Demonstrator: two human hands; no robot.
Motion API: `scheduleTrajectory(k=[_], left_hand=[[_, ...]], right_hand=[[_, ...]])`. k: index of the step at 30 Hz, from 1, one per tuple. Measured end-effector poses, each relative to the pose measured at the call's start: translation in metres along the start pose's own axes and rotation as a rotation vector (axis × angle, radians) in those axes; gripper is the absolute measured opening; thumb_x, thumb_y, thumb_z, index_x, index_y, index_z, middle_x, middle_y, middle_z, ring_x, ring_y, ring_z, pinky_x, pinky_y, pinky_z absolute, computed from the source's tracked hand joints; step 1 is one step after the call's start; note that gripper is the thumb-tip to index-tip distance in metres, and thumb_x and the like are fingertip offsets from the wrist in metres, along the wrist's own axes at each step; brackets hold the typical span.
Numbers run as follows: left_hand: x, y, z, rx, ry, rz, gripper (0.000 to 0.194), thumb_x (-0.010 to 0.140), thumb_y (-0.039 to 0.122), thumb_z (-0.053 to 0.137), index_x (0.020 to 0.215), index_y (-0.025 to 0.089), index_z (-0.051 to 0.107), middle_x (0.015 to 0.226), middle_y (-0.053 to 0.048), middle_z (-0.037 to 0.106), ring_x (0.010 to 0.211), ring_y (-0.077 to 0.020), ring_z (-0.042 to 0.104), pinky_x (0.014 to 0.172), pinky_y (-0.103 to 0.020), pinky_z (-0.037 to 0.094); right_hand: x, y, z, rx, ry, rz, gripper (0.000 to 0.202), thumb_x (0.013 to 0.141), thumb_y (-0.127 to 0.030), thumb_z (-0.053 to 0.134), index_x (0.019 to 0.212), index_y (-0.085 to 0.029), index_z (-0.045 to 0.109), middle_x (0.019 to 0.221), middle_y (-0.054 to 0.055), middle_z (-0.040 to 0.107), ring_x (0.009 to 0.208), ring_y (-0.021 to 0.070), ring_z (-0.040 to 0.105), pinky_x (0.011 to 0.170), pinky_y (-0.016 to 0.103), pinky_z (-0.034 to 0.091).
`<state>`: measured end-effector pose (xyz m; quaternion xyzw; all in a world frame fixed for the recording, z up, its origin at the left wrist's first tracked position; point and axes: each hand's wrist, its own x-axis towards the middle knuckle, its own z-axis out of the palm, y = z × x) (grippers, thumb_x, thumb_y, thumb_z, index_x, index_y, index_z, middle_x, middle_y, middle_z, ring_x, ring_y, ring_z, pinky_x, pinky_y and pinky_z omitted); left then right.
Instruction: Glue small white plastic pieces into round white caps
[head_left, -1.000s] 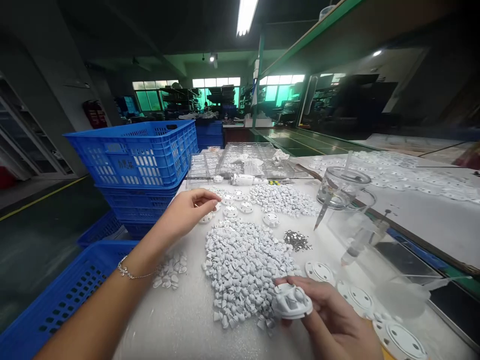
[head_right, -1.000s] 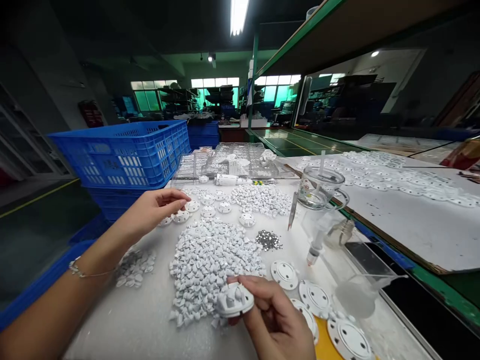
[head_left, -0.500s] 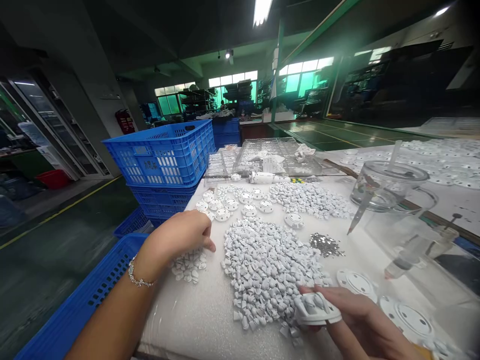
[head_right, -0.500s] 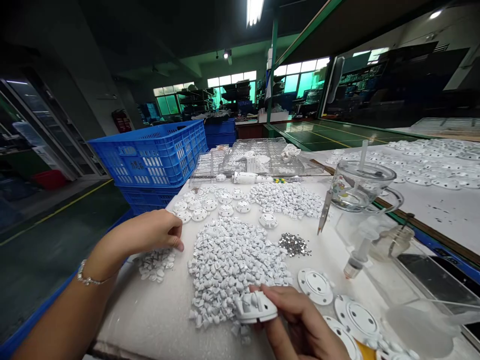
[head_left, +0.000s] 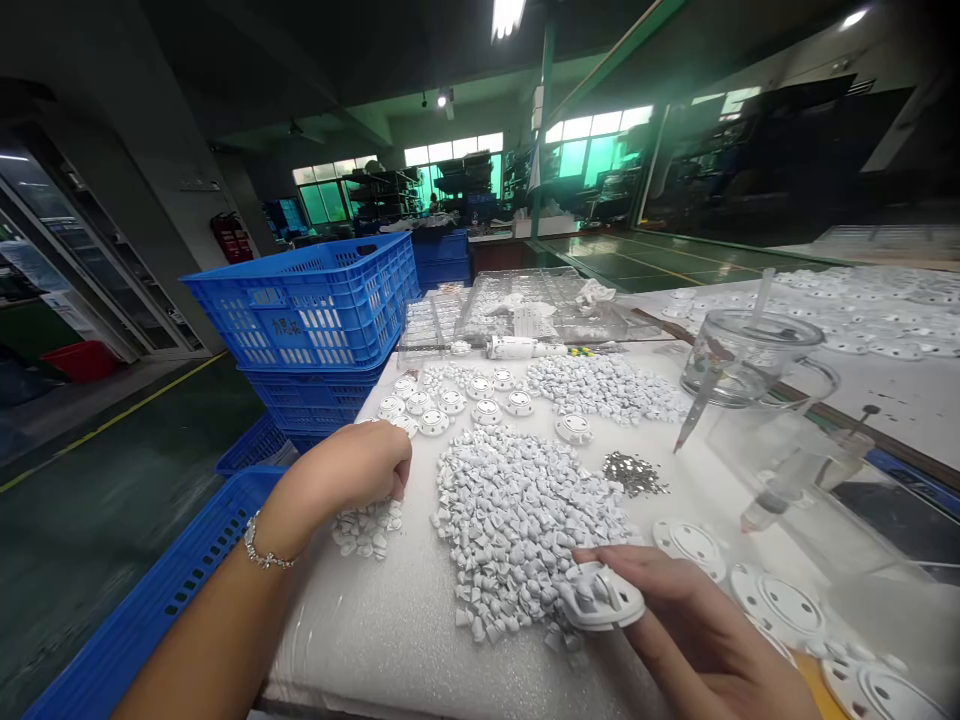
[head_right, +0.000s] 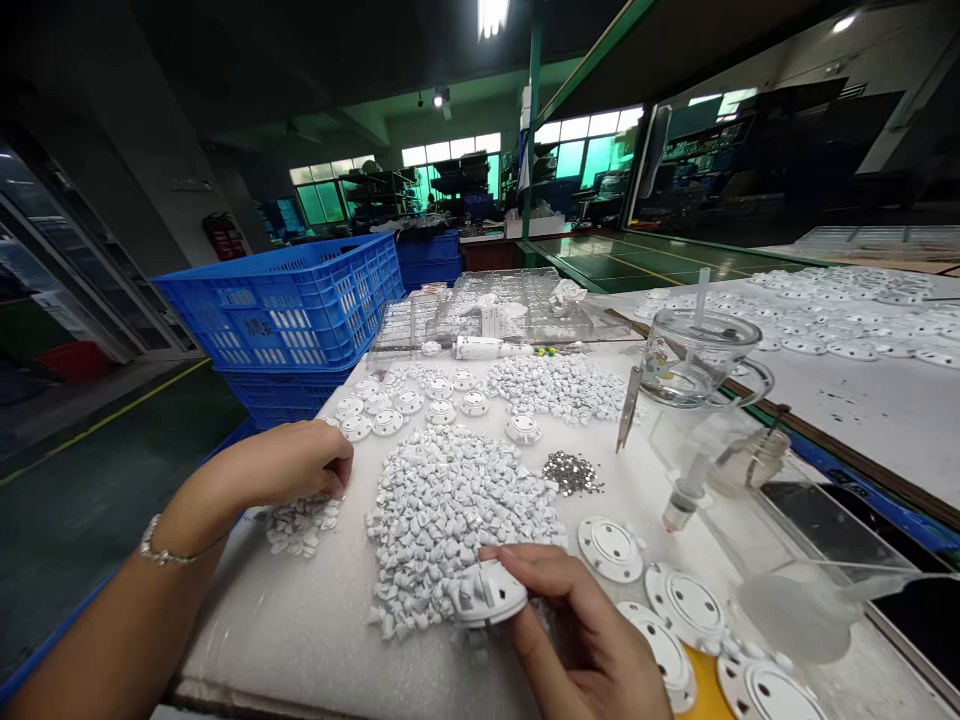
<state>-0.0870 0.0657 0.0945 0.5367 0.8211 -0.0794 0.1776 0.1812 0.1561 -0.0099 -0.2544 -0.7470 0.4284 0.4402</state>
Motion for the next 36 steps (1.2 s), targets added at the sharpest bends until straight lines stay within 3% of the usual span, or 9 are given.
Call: scheduleTrajectory(k=[8, 15, 22, 25, 29, 34, 36], left_hand=[[0.005, -0.001, 0.004, -0.034, -0.013, 0.032, 0.020, 0.073, 0.010, 0.058, 0.074, 0.018, 0.076, 0.082, -0.007, 0.077, 0.075, -0.0228, 0.068, 0.057, -0.027, 0.040], [0.002, -0.002, 0.000, -0.042, -0.046, 0.028, 0.008, 0.070, 0.025, 0.073, 0.073, 0.018, 0.075, 0.075, -0.006, 0.075, 0.069, -0.0217, 0.065, 0.052, -0.026, 0.037], [0.003, -0.004, 0.003, -0.039, -0.033, 0.061, 0.010, 0.073, 0.024, 0.066, 0.072, 0.018, 0.073, 0.075, -0.006, 0.075, 0.065, -0.0204, 0.063, 0.052, -0.027, 0.036], [0.003, -0.005, 0.002, -0.050, -0.003, 0.127, 0.014, 0.078, 0.023, 0.058, 0.073, 0.017, 0.070, 0.075, -0.006, 0.072, 0.065, -0.0193, 0.060, 0.053, -0.028, 0.035], [0.001, -0.002, -0.004, -0.152, 0.007, 0.266, 0.020, 0.090, 0.030, 0.050, 0.089, 0.019, 0.067, 0.090, -0.004, 0.071, 0.074, -0.0172, 0.060, 0.060, -0.026, 0.041], [-0.005, 0.002, -0.009, -0.443, -0.116, 0.513, 0.019, 0.098, 0.031, 0.046, 0.094, 0.019, 0.060, 0.091, -0.004, 0.070, 0.078, -0.0162, 0.063, 0.066, -0.025, 0.046], [-0.007, 0.003, -0.008, -0.506, -0.097, 0.565, 0.016, 0.099, 0.030, 0.047, 0.095, 0.019, 0.058, 0.089, -0.003, 0.068, 0.077, -0.0152, 0.062, 0.065, -0.025, 0.046]], right_hand=[[-0.002, 0.001, 0.003, -0.032, 0.001, -0.068, 0.013, 0.084, -0.039, 0.069, 0.085, -0.028, 0.076, 0.090, 0.002, 0.076, 0.081, 0.0187, 0.074, 0.076, 0.019, 0.059], [-0.001, 0.003, 0.003, -0.061, -0.017, -0.102, 0.014, 0.084, -0.040, 0.069, 0.086, -0.028, 0.076, 0.090, 0.001, 0.076, 0.079, 0.0169, 0.074, 0.074, 0.015, 0.058], [-0.002, 0.001, 0.003, -0.068, -0.010, -0.111, 0.012, 0.084, -0.039, 0.069, 0.086, -0.029, 0.076, 0.090, 0.001, 0.076, 0.079, 0.0164, 0.074, 0.075, 0.015, 0.058], [-0.001, 0.000, 0.004, -0.060, 0.011, -0.109, 0.014, 0.084, -0.041, 0.069, 0.084, -0.029, 0.076, 0.089, 0.001, 0.076, 0.078, 0.0173, 0.074, 0.073, 0.016, 0.059], [-0.001, 0.000, 0.004, -0.059, 0.023, -0.105, 0.014, 0.084, -0.041, 0.069, 0.086, -0.030, 0.077, 0.089, 0.001, 0.076, 0.078, 0.0182, 0.074, 0.072, 0.017, 0.059], [-0.007, 0.002, 0.006, -0.083, 0.035, -0.107, 0.012, 0.085, -0.039, 0.069, 0.089, -0.030, 0.076, 0.093, 0.000, 0.076, 0.083, 0.0187, 0.074, 0.077, 0.019, 0.059], [-0.009, 0.003, 0.007, -0.102, 0.047, -0.123, 0.010, 0.085, -0.036, 0.068, 0.091, -0.031, 0.075, 0.094, -0.001, 0.076, 0.084, 0.0169, 0.074, 0.079, 0.017, 0.058]])
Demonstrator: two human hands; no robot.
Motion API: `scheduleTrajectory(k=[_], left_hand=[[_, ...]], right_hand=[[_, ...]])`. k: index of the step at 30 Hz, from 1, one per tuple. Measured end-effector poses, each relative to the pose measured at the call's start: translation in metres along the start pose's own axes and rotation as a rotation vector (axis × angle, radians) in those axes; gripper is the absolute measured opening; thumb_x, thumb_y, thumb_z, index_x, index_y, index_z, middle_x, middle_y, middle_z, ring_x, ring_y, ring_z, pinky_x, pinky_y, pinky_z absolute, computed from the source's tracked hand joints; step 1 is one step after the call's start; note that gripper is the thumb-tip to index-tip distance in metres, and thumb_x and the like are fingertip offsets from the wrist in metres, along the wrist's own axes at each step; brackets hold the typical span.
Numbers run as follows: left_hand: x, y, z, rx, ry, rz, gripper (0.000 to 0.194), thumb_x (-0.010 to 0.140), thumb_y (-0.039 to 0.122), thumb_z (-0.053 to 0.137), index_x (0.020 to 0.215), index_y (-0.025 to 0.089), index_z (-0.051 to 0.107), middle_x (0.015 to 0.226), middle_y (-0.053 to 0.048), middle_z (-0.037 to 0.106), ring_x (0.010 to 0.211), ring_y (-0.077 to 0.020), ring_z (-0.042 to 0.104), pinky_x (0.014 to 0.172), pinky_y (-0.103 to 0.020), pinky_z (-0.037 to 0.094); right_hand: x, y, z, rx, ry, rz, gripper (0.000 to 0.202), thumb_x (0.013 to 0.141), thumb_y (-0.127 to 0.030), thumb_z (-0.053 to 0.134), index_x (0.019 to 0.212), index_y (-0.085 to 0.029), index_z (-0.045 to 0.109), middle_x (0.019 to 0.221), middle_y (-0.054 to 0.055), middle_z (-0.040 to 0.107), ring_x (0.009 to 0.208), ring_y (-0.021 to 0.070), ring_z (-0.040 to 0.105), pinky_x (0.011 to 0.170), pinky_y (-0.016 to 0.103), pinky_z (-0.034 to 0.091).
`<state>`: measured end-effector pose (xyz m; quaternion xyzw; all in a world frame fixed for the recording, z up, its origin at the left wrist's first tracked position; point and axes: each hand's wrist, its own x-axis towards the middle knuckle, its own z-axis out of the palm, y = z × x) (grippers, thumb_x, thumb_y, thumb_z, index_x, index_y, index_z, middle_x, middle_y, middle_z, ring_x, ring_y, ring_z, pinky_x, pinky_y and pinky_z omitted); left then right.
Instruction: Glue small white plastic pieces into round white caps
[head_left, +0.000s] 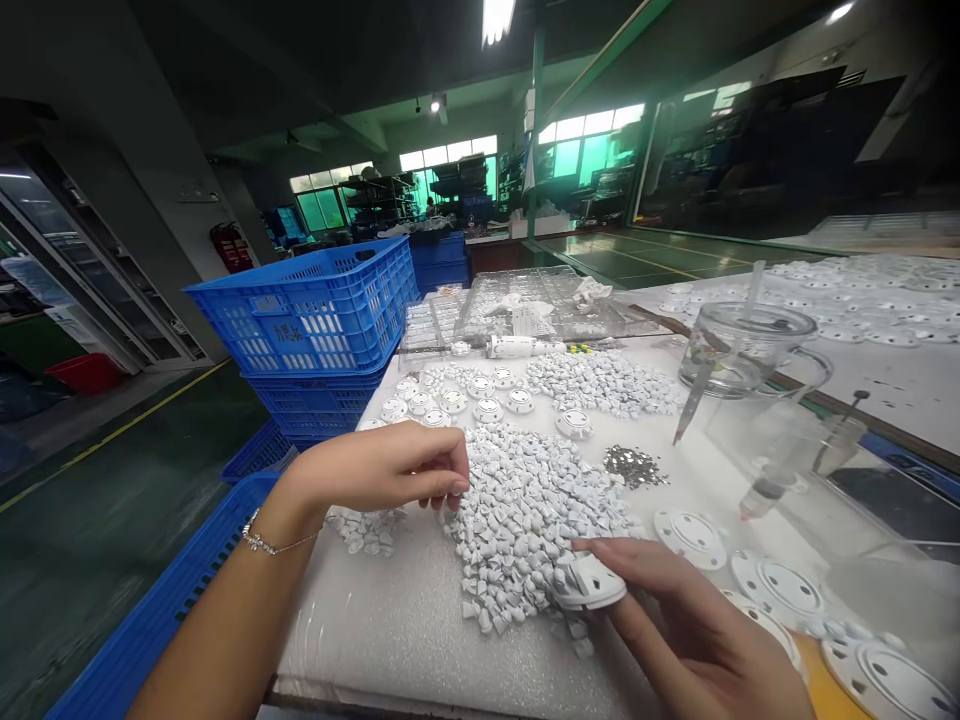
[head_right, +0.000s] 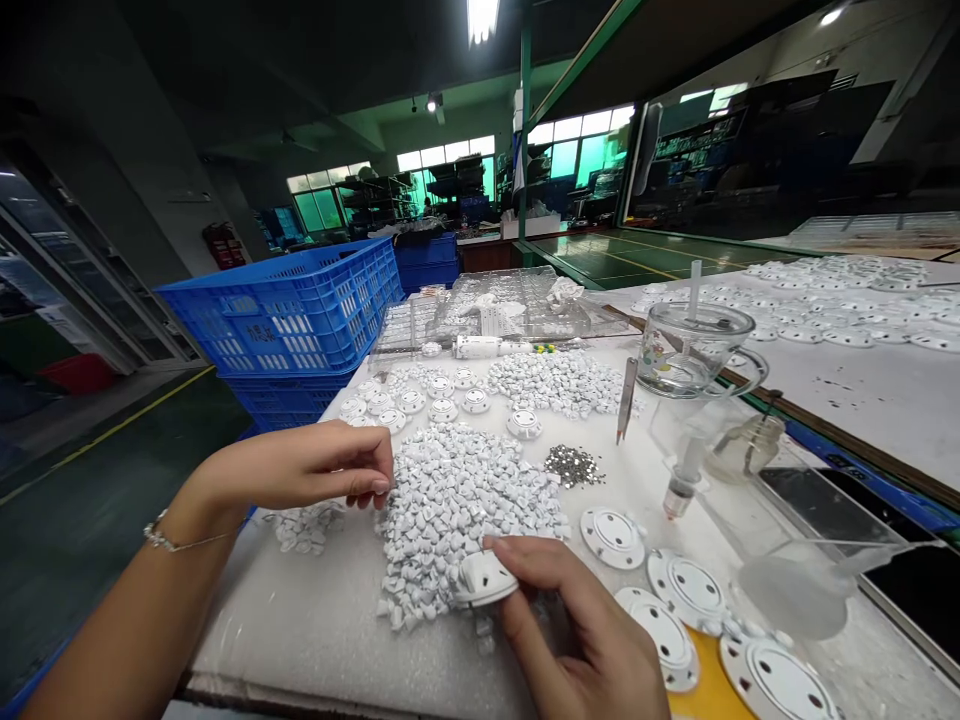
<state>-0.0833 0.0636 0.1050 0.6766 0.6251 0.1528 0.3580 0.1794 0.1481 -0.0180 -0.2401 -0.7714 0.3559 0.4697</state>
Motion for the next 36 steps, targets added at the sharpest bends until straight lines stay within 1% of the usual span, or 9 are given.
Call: scheduleTrajectory(k=[5, 8, 10, 14, 17, 22, 25, 31, 36], left_hand=[[0.006, 0.007, 0.012, -0.293, 0.129, 0.222, 0.007, 0.095, 0.023, 0.057, 0.094, 0.017, 0.062, 0.090, -0.004, 0.065, 0.080, -0.0139, 0.059, 0.071, -0.025, 0.048], [0.017, 0.015, 0.025, -0.477, 0.155, 0.283, 0.005, 0.090, 0.019, 0.065, 0.090, 0.016, 0.069, 0.091, -0.005, 0.068, 0.085, -0.0147, 0.063, 0.075, -0.024, 0.050], [0.025, 0.019, 0.035, -0.527, 0.156, 0.268, 0.004, 0.087, 0.017, 0.070, 0.089, 0.015, 0.073, 0.090, -0.004, 0.071, 0.086, -0.0148, 0.065, 0.076, -0.023, 0.051], [0.039, 0.019, 0.053, -0.723, 0.088, 0.143, 0.018, 0.074, 0.013, 0.081, 0.091, 0.015, 0.074, 0.077, -0.001, 0.073, 0.077, -0.0153, 0.069, 0.072, -0.024, 0.053], [0.044, 0.015, 0.059, -0.831, 0.096, 0.097, 0.016, 0.071, 0.014, 0.083, 0.085, 0.014, 0.075, 0.077, -0.002, 0.074, 0.075, -0.0163, 0.070, 0.072, -0.026, 0.055], [0.045, 0.014, 0.060, -0.488, 0.211, 0.294, 0.013, 0.075, 0.018, 0.083, 0.088, 0.016, 0.080, 0.086, -0.004, 0.072, 0.085, -0.0157, 0.067, 0.078, -0.024, 0.052], [0.043, 0.015, 0.061, -0.308, 0.252, 0.358, 0.014, 0.081, 0.021, 0.078, 0.093, 0.015, 0.080, 0.087, -0.005, 0.071, 0.085, -0.0143, 0.066, 0.080, -0.022, 0.050], [0.039, 0.018, 0.061, -0.151, 0.267, 0.381, 0.018, 0.087, 0.024, 0.072, 0.098, 0.011, 0.079, 0.090, -0.006, 0.069, 0.086, -0.0140, 0.065, 0.080, -0.021, 0.048], [0.038, 0.022, 0.064, -0.085, 0.275, 0.432, 0.023, 0.091, 0.021, 0.065, 0.108, 0.010, 0.076, 0.097, -0.008, 0.067, 0.091, -0.0145, 0.063, 0.083, -0.021, 0.047]], right_hand=[[-0.002, 0.001, 0.006, -0.037, 0.036, -0.042, 0.008, 0.087, -0.033, 0.067, 0.093, -0.031, 0.073, 0.093, -0.004, 0.075, 0.081, 0.0143, 0.073, 0.079, 0.015, 0.057], [-0.003, 0.000, 0.010, -0.057, 0.061, -0.048, 0.011, 0.089, -0.030, 0.066, 0.098, -0.032, 0.071, 0.095, -0.004, 0.074, 0.083, 0.0141, 0.072, 0.080, 0.016, 0.057], [-0.003, -0.001, 0.012, -0.071, 0.071, -0.074, 0.013, 0.090, -0.028, 0.065, 0.101, -0.033, 0.070, 0.097, -0.004, 0.074, 0.085, 0.0147, 0.072, 0.080, 0.017, 0.057], [-0.004, -0.005, 0.014, -0.138, 0.106, -0.148, 0.016, 0.090, -0.025, 0.063, 0.103, -0.033, 0.068, 0.095, -0.004, 0.074, 0.083, 0.0160, 0.073, 0.078, 0.020, 0.058], [-0.005, -0.006, 0.014, -0.201, 0.125, -0.168, 0.014, 0.091, -0.025, 0.061, 0.103, -0.031, 0.067, 0.096, -0.003, 0.074, 0.083, 0.0165, 0.073, 0.079, 0.021, 0.058], [-0.009, -0.006, 0.017, -0.309, 0.164, -0.191, 0.014, 0.094, -0.025, 0.056, 0.102, -0.027, 0.067, 0.095, -0.002, 0.074, 0.081, 0.0149, 0.072, 0.081, 0.021, 0.057], [-0.013, -0.005, 0.018, -0.350, 0.176, -0.219, 0.014, 0.095, -0.023, 0.056, 0.104, -0.025, 0.066, 0.098, -0.001, 0.074, 0.086, 0.0152, 0.072, 0.085, 0.023, 0.056], [-0.016, -0.002, 0.018, -0.378, 0.183, -0.287, 0.019, 0.093, -0.018, 0.058, 0.111, -0.022, 0.064, 0.102, 0.001, 0.072, 0.090, 0.0134, 0.070, 0.087, 0.019, 0.053], [-0.015, -0.007, 0.020, -0.404, 0.247, -0.243, 0.011, 0.095, -0.023, 0.056, 0.104, -0.024, 0.063, 0.090, -0.001, 0.072, 0.077, 0.0116, 0.070, 0.080, 0.017, 0.054]])
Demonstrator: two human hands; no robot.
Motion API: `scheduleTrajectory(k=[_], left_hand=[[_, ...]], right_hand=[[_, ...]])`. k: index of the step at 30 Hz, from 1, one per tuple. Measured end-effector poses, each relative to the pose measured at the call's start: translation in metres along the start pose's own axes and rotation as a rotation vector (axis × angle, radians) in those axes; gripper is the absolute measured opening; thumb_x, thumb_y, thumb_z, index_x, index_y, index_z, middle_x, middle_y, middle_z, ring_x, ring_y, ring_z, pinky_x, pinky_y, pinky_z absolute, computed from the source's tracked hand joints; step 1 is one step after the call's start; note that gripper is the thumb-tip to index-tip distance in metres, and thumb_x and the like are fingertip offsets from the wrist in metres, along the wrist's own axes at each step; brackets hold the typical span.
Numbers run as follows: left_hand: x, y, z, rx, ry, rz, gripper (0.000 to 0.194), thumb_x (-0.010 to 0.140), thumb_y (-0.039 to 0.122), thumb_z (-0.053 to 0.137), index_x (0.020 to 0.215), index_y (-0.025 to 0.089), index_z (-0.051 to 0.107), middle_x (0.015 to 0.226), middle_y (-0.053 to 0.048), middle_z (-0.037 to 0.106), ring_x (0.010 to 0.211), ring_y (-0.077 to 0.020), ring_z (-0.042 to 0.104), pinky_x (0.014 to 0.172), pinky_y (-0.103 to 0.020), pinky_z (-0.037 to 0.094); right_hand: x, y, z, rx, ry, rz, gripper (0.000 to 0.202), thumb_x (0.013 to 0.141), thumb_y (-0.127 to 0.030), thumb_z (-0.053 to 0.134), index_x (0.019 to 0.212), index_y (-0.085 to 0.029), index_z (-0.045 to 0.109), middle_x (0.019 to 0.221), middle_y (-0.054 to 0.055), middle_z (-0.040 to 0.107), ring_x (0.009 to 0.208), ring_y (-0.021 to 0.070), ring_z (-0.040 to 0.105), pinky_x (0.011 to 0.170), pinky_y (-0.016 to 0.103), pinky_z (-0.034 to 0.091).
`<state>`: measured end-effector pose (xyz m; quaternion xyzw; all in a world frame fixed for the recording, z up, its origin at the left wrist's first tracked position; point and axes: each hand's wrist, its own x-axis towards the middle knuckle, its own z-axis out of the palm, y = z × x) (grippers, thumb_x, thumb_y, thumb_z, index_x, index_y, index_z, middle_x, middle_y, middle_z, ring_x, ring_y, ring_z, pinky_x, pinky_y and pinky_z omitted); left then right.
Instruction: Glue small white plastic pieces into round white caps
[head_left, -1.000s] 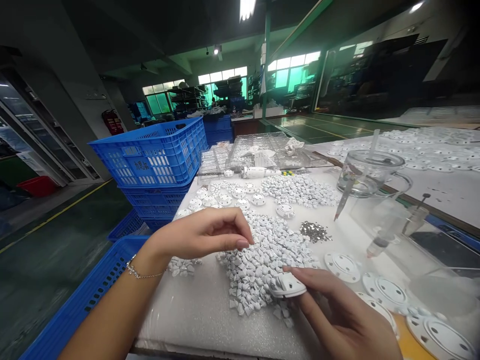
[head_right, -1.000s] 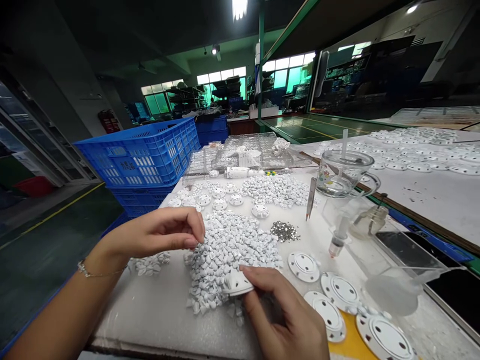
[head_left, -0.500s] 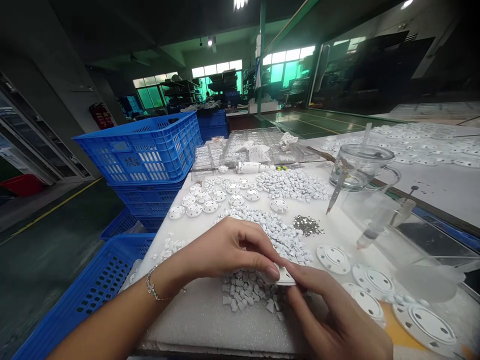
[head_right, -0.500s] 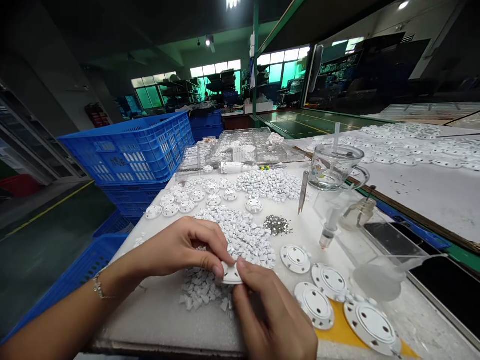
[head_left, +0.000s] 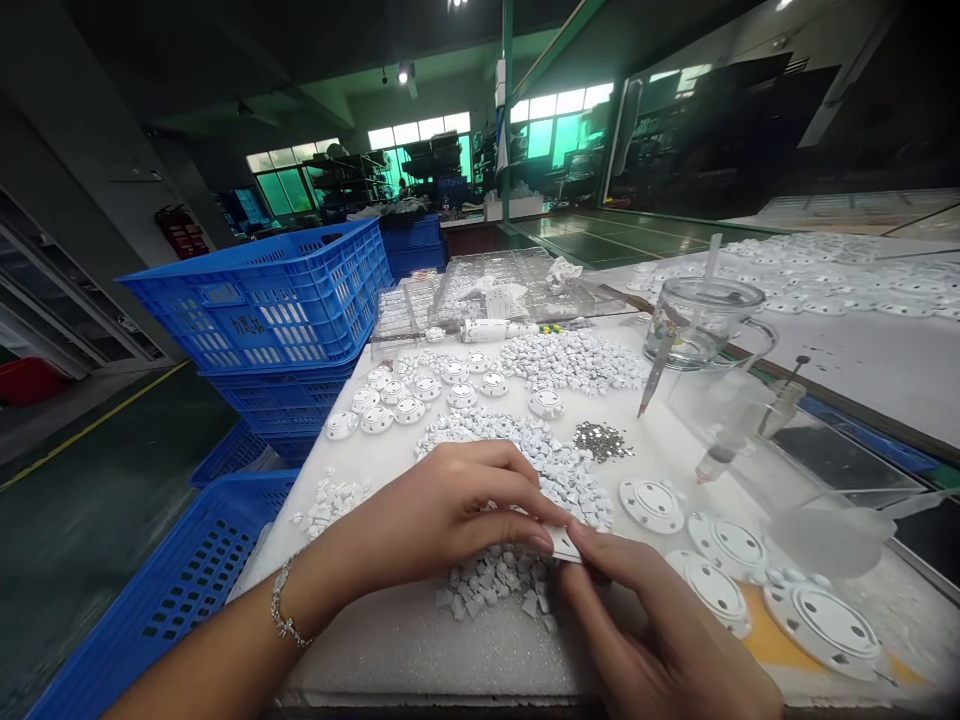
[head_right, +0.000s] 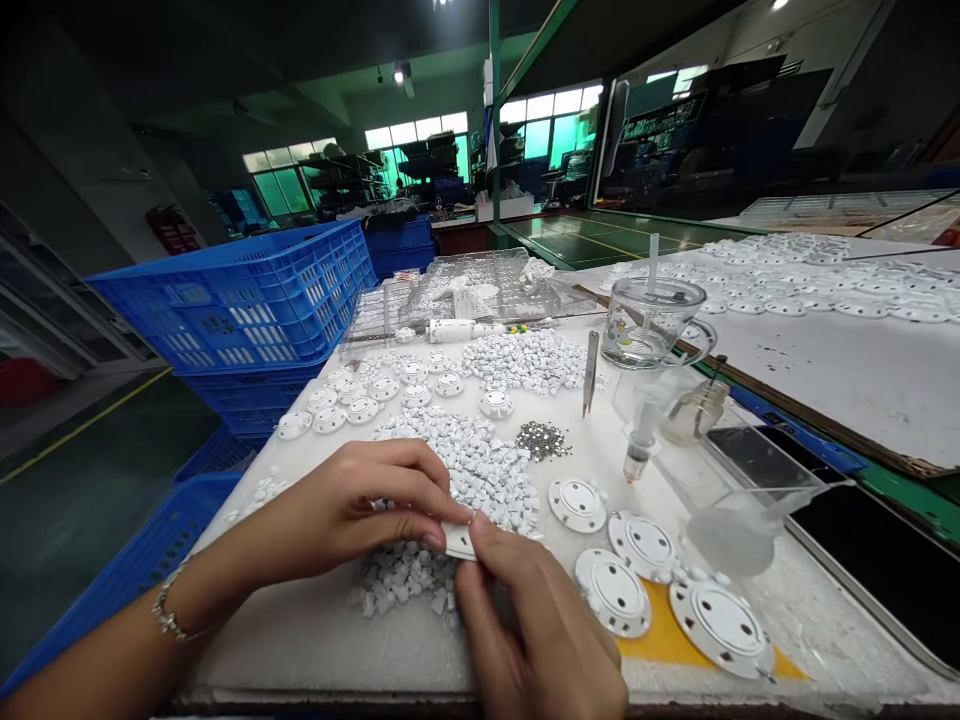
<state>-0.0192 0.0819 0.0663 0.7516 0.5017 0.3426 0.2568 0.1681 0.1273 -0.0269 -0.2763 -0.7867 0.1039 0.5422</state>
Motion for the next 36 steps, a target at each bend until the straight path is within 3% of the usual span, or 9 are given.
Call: scheduleTrajectory(k=[8, 12, 17, 20, 23, 26, 32, 34, 36], left_hand=[[0.003, 0.003, 0.006, -0.109, 0.026, -0.063, 0.019, 0.092, 0.018, 0.065, 0.105, 0.012, 0.077, 0.096, -0.008, 0.069, 0.094, -0.0152, 0.063, 0.087, -0.023, 0.046], [0.005, -0.002, 0.009, -0.431, 0.107, -0.232, 0.010, 0.079, 0.016, 0.079, 0.089, 0.016, 0.079, 0.088, -0.003, 0.072, 0.086, -0.0134, 0.066, 0.080, -0.021, 0.050], [0.006, -0.004, 0.008, -0.782, 0.190, -0.387, 0.012, 0.073, 0.016, 0.084, 0.083, 0.019, 0.077, 0.080, 0.000, 0.073, 0.071, -0.0106, 0.067, 0.067, -0.020, 0.053], [0.001, -0.003, -0.010, -0.567, 0.287, -0.353, 0.011, 0.075, 0.023, 0.082, 0.085, 0.020, 0.077, 0.082, -0.001, 0.073, 0.071, -0.0126, 0.067, 0.067, -0.023, 0.053], [-0.009, -0.005, -0.039, 0.062, 0.415, -0.266, 0.009, 0.082, 0.027, 0.074, 0.088, 0.020, 0.076, 0.088, -0.003, 0.073, 0.081, -0.0172, 0.066, 0.073, -0.028, 0.050], [-0.023, -0.012, -0.064, 0.557, 0.329, -0.354, 0.011, 0.088, 0.027, 0.065, 0.090, 0.021, 0.074, 0.094, -0.004, 0.073, 0.086, -0.0209, 0.065, 0.074, -0.031, 0.046], [-0.038, -0.023, -0.076, 0.536, -0.040, -0.744, 0.020, 0.083, 0.038, 0.064, 0.073, 0.023, 0.073, 0.075, -0.003, 0.072, 0.066, -0.0211, 0.063, 0.055, -0.027, 0.040], [-0.033, -0.028, -0.075, 0.537, 0.021, -0.740, 0.031, 0.086, 0.046, 0.060, 0.072, 0.022, 0.074, 0.073, -0.004, 0.072, 0.064, -0.0225, 0.063, 0.054, -0.029, 0.040], [-0.024, -0.035, -0.073, 0.586, 0.185, -0.675, 0.038, 0.092, 0.047, 0.050, 0.082, 0.021, 0.076, 0.083, -0.007, 0.075, 0.073, -0.0252, 0.065, 0.062, -0.031, 0.045]], right_hand=[[0.002, -0.004, 0.000, -0.037, 0.023, 0.011, 0.009, 0.095, -0.022, 0.055, 0.101, -0.024, 0.062, 0.087, -0.001, 0.072, 0.077, 0.0122, 0.071, 0.079, 0.018, 0.055], [0.003, -0.004, -0.004, -0.051, 0.004, -0.010, 0.012, 0.094, -0.020, 0.057, 0.104, -0.024, 0.063, 0.092, 0.000, 0.074, 0.081, 0.0129, 0.072, 0.079, 0.018, 0.056], [0.002, -0.002, -0.004, 0.041, 0.030, 0.123, 0.009, 0.093, -0.026, 0.058, 0.097, -0.026, 0.065, 0.091, -0.003, 0.075, 0.078, 0.0153, 0.073, 0.078, 0.023, 0.059], [0.001, 0.000, -0.002, 0.065, 0.035, 0.141, 0.009, 0.091, -0.027, 0.059, 0.094, -0.026, 0.068, 0.090, -0.003, 0.075, 0.077, 0.0159, 0.073, 0.077, 0.023, 0.059], [0.000, 0.002, -0.002, 0.082, 0.034, 0.156, 0.009, 0.091, -0.026, 0.060, 0.095, -0.027, 0.068, 0.091, -0.004, 0.074, 0.079, 0.0140, 0.073, 0.080, 0.020, 0.058], [0.000, 0.002, -0.002, 0.105, 0.049, 0.168, 0.008, 0.090, -0.027, 0.062, 0.096, -0.028, 0.068, 0.091, -0.005, 0.074, 0.080, 0.0127, 0.072, 0.081, 0.019, 0.056], [0.000, 0.001, -0.004, 0.105, 0.059, 0.319, 0.014, 0.091, -0.037, 0.062, 0.092, -0.025, 0.071, 0.089, -0.002, 0.074, 0.082, 0.0171, 0.072, 0.081, 0.024, 0.057], [0.002, 0.001, -0.006, 0.099, 0.047, 0.283, 0.012, 0.091, -0.035, 0.062, 0.093, -0.025, 0.071, 0.090, -0.002, 0.074, 0.082, 0.0168, 0.072, 0.081, 0.024, 0.057], [0.003, 0.002, -0.009, 0.086, 0.020, 0.216, 0.010, 0.091, -0.031, 0.063, 0.095, -0.026, 0.070, 0.091, -0.003, 0.074, 0.083, 0.0157, 0.072, 0.082, 0.022, 0.057]])
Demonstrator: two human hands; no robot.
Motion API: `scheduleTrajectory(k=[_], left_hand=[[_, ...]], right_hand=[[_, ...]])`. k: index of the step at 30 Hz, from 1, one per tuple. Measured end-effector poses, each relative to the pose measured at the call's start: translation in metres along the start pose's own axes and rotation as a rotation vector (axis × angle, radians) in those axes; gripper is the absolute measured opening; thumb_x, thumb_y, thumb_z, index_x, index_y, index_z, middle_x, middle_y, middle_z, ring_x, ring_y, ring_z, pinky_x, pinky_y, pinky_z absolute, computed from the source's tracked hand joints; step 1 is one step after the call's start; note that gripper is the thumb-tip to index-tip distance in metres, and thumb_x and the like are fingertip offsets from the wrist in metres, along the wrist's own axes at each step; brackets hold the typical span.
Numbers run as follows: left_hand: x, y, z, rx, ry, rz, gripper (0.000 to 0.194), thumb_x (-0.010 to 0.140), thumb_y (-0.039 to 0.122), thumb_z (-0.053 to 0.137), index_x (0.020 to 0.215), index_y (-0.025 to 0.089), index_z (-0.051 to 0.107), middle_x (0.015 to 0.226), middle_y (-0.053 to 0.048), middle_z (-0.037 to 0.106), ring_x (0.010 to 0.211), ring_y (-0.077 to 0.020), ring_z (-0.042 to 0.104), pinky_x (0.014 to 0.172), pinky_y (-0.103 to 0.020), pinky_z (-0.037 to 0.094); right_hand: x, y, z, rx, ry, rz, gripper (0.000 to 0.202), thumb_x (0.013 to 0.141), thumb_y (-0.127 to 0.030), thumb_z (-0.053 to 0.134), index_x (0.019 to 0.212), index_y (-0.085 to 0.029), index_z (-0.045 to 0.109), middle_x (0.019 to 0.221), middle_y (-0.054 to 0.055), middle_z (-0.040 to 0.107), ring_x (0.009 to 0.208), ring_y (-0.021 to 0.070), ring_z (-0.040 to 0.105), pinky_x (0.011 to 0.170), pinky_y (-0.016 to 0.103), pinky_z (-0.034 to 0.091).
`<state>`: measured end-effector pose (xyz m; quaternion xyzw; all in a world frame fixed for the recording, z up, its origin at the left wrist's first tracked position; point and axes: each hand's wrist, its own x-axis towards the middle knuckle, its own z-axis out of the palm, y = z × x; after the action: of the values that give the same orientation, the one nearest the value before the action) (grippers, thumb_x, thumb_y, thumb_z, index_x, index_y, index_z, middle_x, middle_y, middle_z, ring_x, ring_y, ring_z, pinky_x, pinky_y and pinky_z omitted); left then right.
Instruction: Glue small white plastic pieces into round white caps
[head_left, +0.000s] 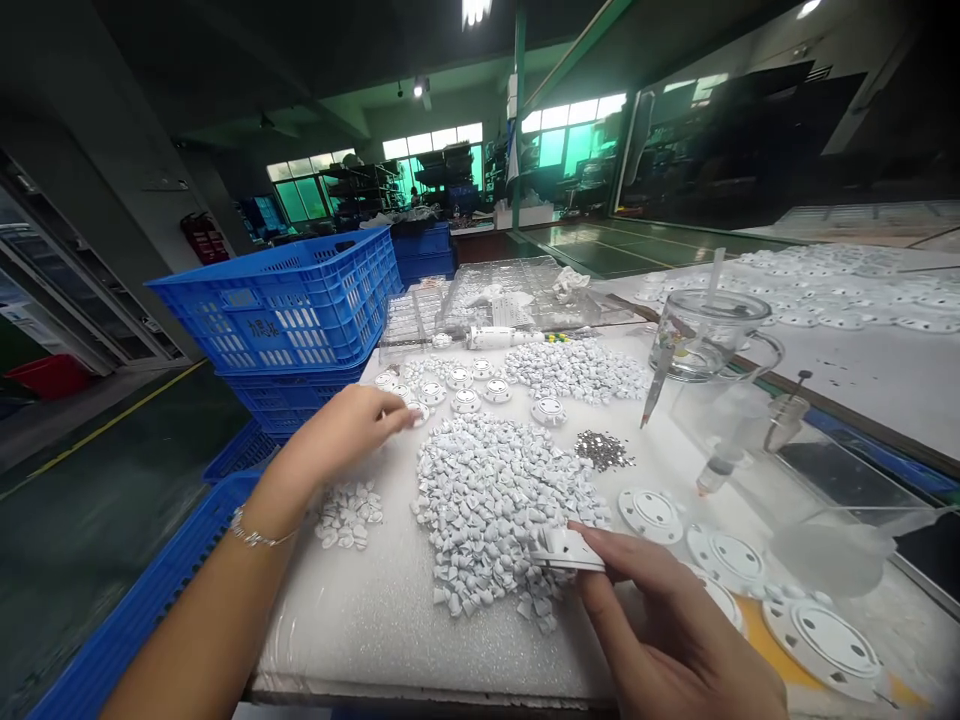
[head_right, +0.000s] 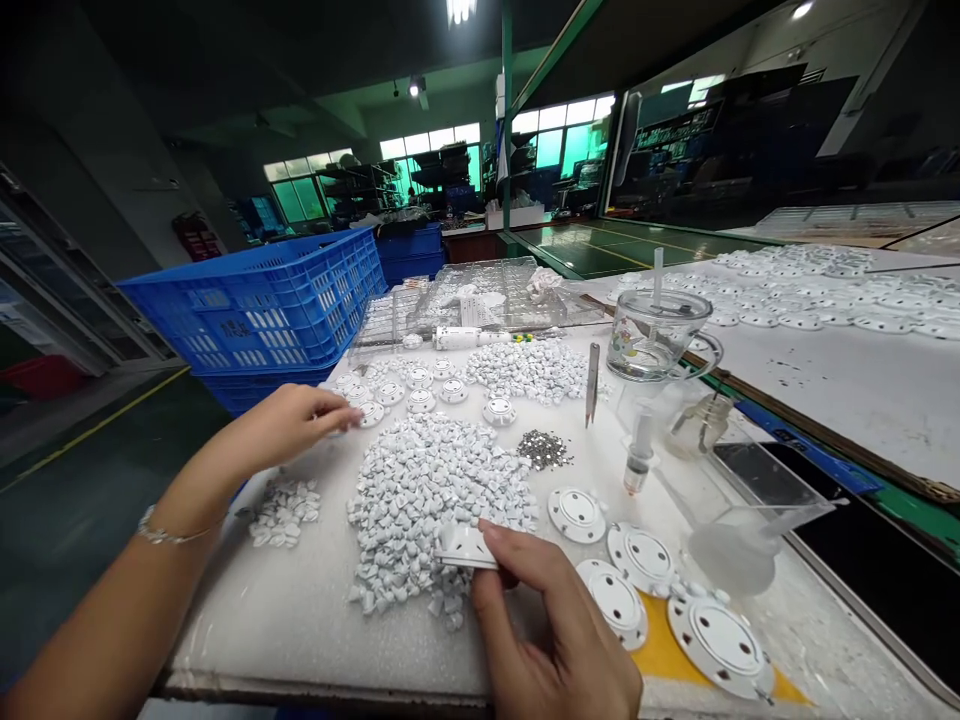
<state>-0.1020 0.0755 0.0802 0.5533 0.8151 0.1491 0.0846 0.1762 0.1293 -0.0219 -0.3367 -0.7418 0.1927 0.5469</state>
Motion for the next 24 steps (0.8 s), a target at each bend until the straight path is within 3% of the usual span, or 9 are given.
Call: scheduleTrajectory(k=[3, 6, 9, 13, 16, 21, 24], left_hand=[[0.021, -0.001, 0.013, 0.033, 0.192, 0.017, 0.036, 0.095, 0.036, 0.045, 0.108, 0.016, 0.073, 0.113, -0.012, 0.072, 0.103, -0.0310, 0.063, 0.087, -0.038, 0.047], [0.040, -0.007, 0.026, 0.074, 0.221, 0.012, 0.038, 0.092, 0.025, 0.044, 0.116, 0.010, 0.069, 0.124, -0.017, 0.065, 0.119, -0.0348, 0.052, 0.102, -0.044, 0.040], [0.049, -0.013, 0.032, 0.084, 0.217, 0.030, 0.031, 0.090, 0.023, 0.047, 0.106, 0.012, 0.072, 0.113, -0.015, 0.068, 0.114, -0.0324, 0.054, 0.101, -0.043, 0.041], [0.047, -0.010, 0.034, 0.081, 0.227, 0.047, 0.026, 0.089, 0.035, 0.055, 0.084, 0.014, 0.071, 0.096, -0.013, 0.064, 0.107, -0.0327, 0.050, 0.097, -0.045, 0.041], [0.043, -0.004, 0.039, 0.057, 0.197, 0.056, 0.028, 0.087, 0.042, 0.059, 0.081, 0.017, 0.070, 0.094, -0.011, 0.059, 0.106, -0.0331, 0.048, 0.095, -0.047, 0.042], [0.044, 0.003, 0.049, -0.029, 0.185, 0.065, 0.011, 0.084, 0.025, 0.060, 0.079, 0.017, 0.066, 0.098, -0.011, 0.055, 0.110, -0.0335, 0.047, 0.098, -0.048, 0.040], [0.043, 0.007, 0.043, -0.148, 0.186, 0.056, 0.014, 0.086, 0.026, 0.057, 0.080, 0.016, 0.065, 0.097, -0.012, 0.057, 0.107, -0.0326, 0.050, 0.096, -0.047, 0.041]], right_hand=[[0.001, 0.003, -0.003, -0.029, -0.031, -0.054, 0.010, 0.091, -0.029, 0.063, 0.098, -0.026, 0.069, 0.093, -0.004, 0.074, 0.084, 0.0143, 0.073, 0.081, 0.019, 0.056], [-0.001, 0.006, -0.003, -0.039, -0.019, -0.035, 0.011, 0.091, -0.031, 0.063, 0.100, -0.027, 0.069, 0.094, -0.005, 0.074, 0.085, 0.0127, 0.072, 0.082, 0.016, 0.054], [-0.003, 0.009, -0.002, -0.026, -0.018, -0.020, 0.011, 0.091, -0.032, 0.064, 0.100, -0.027, 0.069, 0.096, -0.005, 0.073, 0.086, 0.0111, 0.072, 0.085, 0.014, 0.052], [-0.003, 0.009, -0.002, 0.019, -0.012, -0.029, 0.010, 0.090, -0.029, 0.065, 0.100, -0.027, 0.068, 0.096, -0.006, 0.073, 0.086, 0.0103, 0.071, 0.088, 0.014, 0.052], [-0.002, 0.008, -0.002, 0.011, -0.012, -0.060, 0.010, 0.091, -0.028, 0.064, 0.100, -0.027, 0.068, 0.094, -0.005, 0.074, 0.085, 0.0120, 0.072, 0.087, 0.017, 0.054], [0.000, 0.006, -0.003, -0.018, -0.004, -0.089, 0.010, 0.091, -0.027, 0.063, 0.099, -0.025, 0.068, 0.093, -0.003, 0.074, 0.085, 0.0149, 0.073, 0.084, 0.020, 0.057], [0.000, 0.006, -0.003, -0.025, -0.019, -0.092, 0.010, 0.091, -0.027, 0.063, 0.100, -0.026, 0.068, 0.094, -0.003, 0.074, 0.084, 0.0150, 0.073, 0.084, 0.021, 0.057]])
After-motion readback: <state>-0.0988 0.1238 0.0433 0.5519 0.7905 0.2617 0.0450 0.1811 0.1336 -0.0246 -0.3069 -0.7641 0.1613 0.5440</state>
